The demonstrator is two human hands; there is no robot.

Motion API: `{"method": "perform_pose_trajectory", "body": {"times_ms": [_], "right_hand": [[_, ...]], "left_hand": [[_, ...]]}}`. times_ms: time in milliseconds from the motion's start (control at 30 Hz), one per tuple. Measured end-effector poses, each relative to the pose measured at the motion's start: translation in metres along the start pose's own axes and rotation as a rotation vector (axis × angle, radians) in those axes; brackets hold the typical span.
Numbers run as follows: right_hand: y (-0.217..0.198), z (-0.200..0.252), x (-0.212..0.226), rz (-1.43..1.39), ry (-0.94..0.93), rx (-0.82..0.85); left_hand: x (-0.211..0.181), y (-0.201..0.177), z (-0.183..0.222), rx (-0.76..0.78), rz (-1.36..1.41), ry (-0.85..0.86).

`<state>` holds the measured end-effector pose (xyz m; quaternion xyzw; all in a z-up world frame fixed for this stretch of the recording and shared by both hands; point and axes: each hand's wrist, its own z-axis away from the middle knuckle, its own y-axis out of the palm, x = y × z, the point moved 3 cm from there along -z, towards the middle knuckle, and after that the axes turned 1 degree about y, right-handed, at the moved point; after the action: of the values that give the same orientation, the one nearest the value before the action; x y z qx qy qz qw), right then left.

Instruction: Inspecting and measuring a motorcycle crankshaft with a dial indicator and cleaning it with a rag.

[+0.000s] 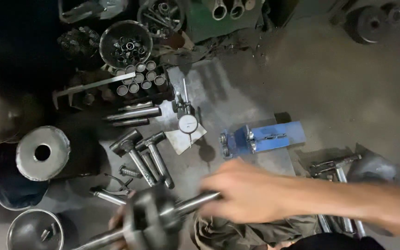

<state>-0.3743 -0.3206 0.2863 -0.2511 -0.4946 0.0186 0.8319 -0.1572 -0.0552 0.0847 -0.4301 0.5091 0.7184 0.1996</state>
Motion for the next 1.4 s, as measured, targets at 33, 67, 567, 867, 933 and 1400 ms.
{"method": "perform_pose_trajectory", "body": {"times_ms": [33,67,567,867,933,1400], "right_hand": [[-0.012,0.021,-0.012,-0.058,0.010,-0.132],[-0.014,0.036,-0.026,-0.059,0.005,-0.127],[0.012,0.087,-0.249,-0.161,0.391,-0.888],[0.014,0.059,-0.279,-0.160,0.391,-0.846],[0.015,0.058,-0.285,-0.130,0.381,-0.843],[0.013,0.051,-0.287,-0.124,0.372,-0.828]], "left_hand": [[-0.005,0.039,-0.019,0.053,-0.016,0.035],[0.000,0.064,-0.059,0.101,-0.035,0.072],[0.165,0.159,-0.147,0.181,-0.093,-0.265],[0.195,0.140,-0.155,0.132,-0.164,-0.334],[0.198,0.140,-0.155,0.154,-0.112,-0.327],[0.204,0.134,-0.159,0.111,-0.222,-0.372]]}}
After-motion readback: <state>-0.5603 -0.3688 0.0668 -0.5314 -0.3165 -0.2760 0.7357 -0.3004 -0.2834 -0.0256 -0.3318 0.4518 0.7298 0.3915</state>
